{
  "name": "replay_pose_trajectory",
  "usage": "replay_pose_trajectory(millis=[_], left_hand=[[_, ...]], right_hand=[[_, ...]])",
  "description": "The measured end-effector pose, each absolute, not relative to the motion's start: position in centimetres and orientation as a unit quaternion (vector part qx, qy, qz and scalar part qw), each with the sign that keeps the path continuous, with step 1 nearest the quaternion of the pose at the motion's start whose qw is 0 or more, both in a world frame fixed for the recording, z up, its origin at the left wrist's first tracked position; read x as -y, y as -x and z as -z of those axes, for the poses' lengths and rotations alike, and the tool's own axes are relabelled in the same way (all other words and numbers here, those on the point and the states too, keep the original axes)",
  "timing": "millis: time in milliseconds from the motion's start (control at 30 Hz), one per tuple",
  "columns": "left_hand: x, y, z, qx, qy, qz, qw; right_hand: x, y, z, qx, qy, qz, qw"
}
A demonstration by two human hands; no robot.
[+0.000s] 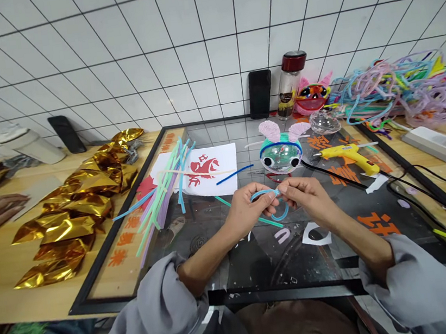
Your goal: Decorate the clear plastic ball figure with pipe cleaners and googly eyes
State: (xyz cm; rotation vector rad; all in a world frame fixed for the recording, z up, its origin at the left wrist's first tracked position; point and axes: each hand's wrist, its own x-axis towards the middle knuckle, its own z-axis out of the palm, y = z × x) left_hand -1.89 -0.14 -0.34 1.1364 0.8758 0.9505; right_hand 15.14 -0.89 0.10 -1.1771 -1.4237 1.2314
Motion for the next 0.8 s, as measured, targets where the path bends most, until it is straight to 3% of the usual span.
replay_pose_trajectory(millis=[533,800], left_hand=[[0.2,1.8,0.5,-0.365,-0.504,-0.400,0.673],[-0.1,1.8,0.9,-0.392,-0.490,-0.407,0.664]], right_hand=[[1.1,-14.7,0.4,0.608,0.491,-0.416,0.465],[0.4,-15.1,1.6,0.572,0.493,-0.479,0.447]])
